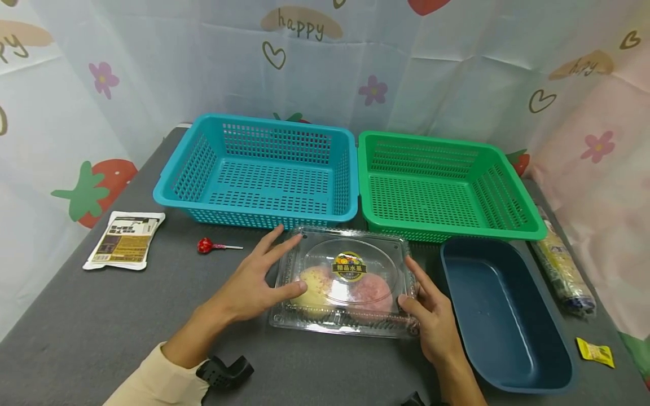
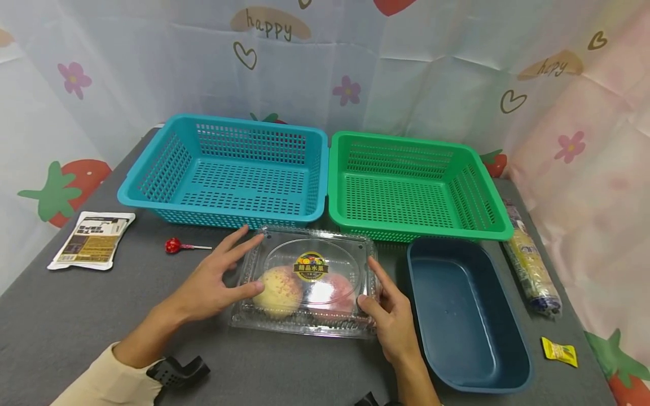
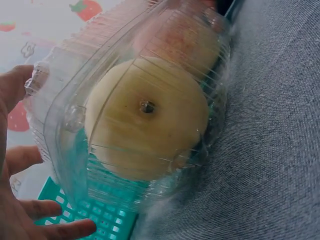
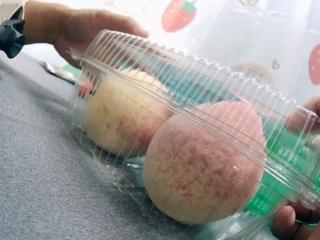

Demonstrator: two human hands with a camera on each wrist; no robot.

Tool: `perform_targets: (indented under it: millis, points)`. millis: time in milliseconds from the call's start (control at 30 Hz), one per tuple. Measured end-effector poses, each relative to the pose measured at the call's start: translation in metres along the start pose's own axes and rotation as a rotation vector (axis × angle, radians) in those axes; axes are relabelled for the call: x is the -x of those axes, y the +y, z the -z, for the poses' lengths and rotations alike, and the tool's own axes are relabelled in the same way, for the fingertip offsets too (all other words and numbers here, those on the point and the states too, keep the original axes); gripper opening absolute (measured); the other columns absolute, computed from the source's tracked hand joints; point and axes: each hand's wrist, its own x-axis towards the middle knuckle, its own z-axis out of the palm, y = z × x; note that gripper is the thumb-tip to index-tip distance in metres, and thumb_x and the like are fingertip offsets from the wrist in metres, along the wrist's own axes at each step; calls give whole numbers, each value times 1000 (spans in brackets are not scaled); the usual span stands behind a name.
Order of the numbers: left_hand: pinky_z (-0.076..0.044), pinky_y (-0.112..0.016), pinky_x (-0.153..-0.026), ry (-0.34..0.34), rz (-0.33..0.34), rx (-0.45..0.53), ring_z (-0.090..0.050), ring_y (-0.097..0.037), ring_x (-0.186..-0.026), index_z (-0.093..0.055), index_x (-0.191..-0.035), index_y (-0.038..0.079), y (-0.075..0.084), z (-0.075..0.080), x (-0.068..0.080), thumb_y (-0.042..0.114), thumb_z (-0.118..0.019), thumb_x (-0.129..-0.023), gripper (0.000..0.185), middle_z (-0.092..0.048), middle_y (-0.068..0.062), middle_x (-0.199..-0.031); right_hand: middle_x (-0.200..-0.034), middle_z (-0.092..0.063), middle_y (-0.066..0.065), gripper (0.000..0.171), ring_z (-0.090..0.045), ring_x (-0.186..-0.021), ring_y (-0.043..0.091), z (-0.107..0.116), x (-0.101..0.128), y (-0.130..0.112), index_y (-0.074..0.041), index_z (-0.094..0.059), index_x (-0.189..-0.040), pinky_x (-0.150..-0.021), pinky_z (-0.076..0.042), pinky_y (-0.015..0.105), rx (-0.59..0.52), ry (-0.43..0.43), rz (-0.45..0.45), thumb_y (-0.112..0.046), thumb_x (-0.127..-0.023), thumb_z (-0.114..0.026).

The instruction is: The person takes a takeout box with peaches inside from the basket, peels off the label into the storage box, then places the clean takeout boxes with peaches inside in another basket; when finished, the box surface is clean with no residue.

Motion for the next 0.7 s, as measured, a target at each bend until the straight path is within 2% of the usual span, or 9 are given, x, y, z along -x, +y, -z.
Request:
perform_targets:
  millis: [200,500,600,700]
  points:
    - [-29,-74,-92,-52,47,-13,-15,-45,-139,-32,-152,30,0,-2,-2,50,-71,-81,83,-6,-6,-160,-81,-41,15,65,-44,-73,17,1,1,0,-5,-37,-149,-63,-42,27,-2,-5,-3,12,-88,-53]
    - [-33,-71,-90,-156,78,-65,-19,-46,-138,-29,-153,33,3,5,-7,56,-70,-80,86,-7,-9,-159,-80,-44,14,64,-45,-73,15,1,0,3,-3,-37,-148,-62,-42,26,-21,-14,23,12,-88,-54]
    - [-34,-70,-91,-163,90,-58,-25,-46,-135,-29,-152,34,2,5,-9,56,-70,-80,86,-14,-14,-157,-79,-43,13,64,-44,-72,15,1,0,3,-4,-38,-148,-62,-41,26,-14,-6,23,12,-87,-54]
    - [-39,-64,-90,-164,98,-24,-39,-42,-126,-30,-152,33,2,4,-9,53,-72,-79,87,-29,-17,-149,-80,-43,14,65,-45,-72,15,0,0,1,-5,-39,-148,-62,-42,26,0,4,11,12,-87,-54]
